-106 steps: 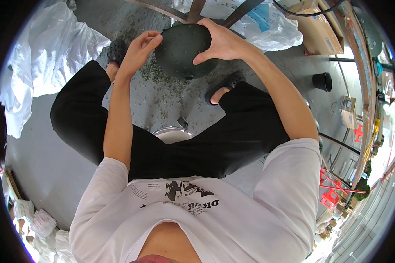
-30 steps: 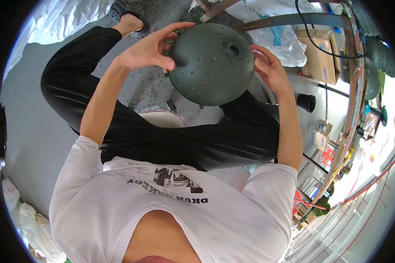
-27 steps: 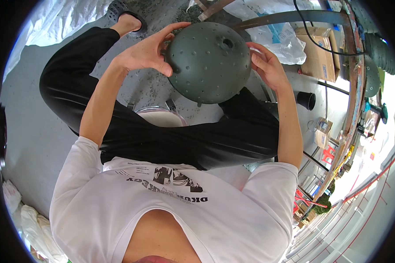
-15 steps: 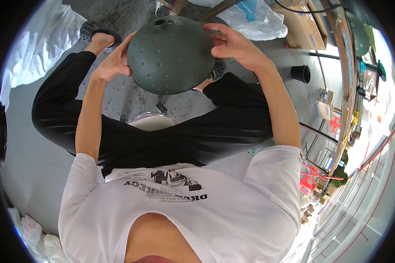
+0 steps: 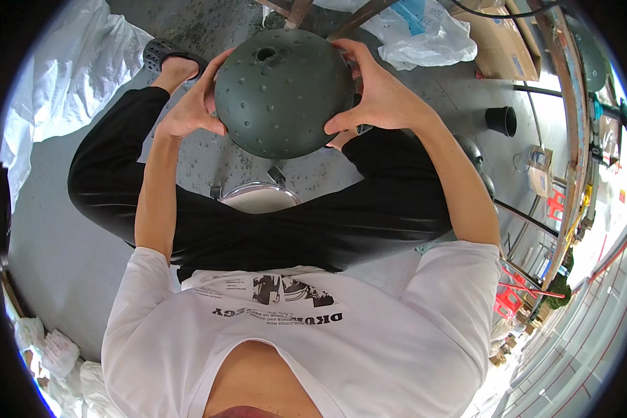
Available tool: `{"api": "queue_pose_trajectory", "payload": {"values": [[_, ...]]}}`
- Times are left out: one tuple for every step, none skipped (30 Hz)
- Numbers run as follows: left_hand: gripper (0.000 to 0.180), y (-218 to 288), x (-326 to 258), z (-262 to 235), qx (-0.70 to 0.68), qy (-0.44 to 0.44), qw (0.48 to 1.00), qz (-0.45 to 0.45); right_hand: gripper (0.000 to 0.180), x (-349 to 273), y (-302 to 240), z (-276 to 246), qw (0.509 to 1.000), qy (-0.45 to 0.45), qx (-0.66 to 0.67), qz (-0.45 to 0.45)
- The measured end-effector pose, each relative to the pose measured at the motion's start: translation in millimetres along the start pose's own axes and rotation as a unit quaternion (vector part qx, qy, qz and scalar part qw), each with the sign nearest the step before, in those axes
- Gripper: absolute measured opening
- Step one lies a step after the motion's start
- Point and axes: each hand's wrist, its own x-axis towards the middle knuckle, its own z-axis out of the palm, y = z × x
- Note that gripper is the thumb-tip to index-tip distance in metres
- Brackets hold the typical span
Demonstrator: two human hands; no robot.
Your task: The recorder is inspecting and rotating a green spherical plastic/foam part, checking the holes and surface.
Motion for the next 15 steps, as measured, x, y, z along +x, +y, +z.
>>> {"api": "queue_pose_trajectory", "payload": {"values": [[0.136,2,-1,0,0.025,-0.001,1.0,0.003,0.127,1,-2,-1,1.0,-0.001,-0.003,-0.008],[0.136,3,-2,-1,0.026,0.002,1.0,0.003,0.126,2,-4,-1,1.0,-0.001,-0.006,-0.016],[0.134,4,-4,-1,0.049,-0.001,0.999,0.0,0.126,3,-4,-1,1.0,-0.003,-0.007,-0.018],[0.133,5,-4,-1,0.073,-0.005,0.997,-0.003,0.126,3,-3,-1,0.998,0.007,-0.036,-0.045],[0.133,5,-4,-2,0.072,-0.004,0.997,-0.002,0.126,4,-1,-2,0.995,0.018,-0.066,-0.072],[0.128,5,-3,-2,0.059,-0.006,0.998,0.001,0.126,5,2,-2,0.995,0.017,-0.067,-0.073],[0.123,5,-3,-2,0.046,-0.008,0.999,0.003,0.127,6,6,-2,0.994,0.02,-0.075,-0.08],[0.123,5,-2,-2,0.046,-0.007,0.999,0.004,0.128,7,9,-2,0.993,0.024,-0.083,-0.087],[0.117,5,0,0,0.059,0.021,0.998,0.0,0.128,9,12,-1,0.992,0.023,-0.084,-0.087],[0.111,4,1,2,0.071,0.048,0.996,-0.004,0.128,11,13,0,0.992,0.027,-0.086,-0.089],[0.111,3,2,5,0.07,0.049,0.996,-0.004,0.128,14,15,0,0.991,0.031,-0.089,-0.091],[0.107,1,3,8,0.092,0.074,0.993,0.0,0.128,16,17,1,0.991,0.03,-0.09,-0.092],[0.103,1,4,11,0.113,0.099,0.989,0.003,0.128,18,19,1,0.989,0.033,-0.105,-0.096],[0.103,2,5,14,0.113,0.099,0.989,0.003,0.128,20,20,1,0.987,0.036,-0.12,-0.1],[0.103,3,6,17,0.116,0.113,0.987,0.003,0.128,21,21,0,0.987,0.036,-0.12,-0.1]]}}
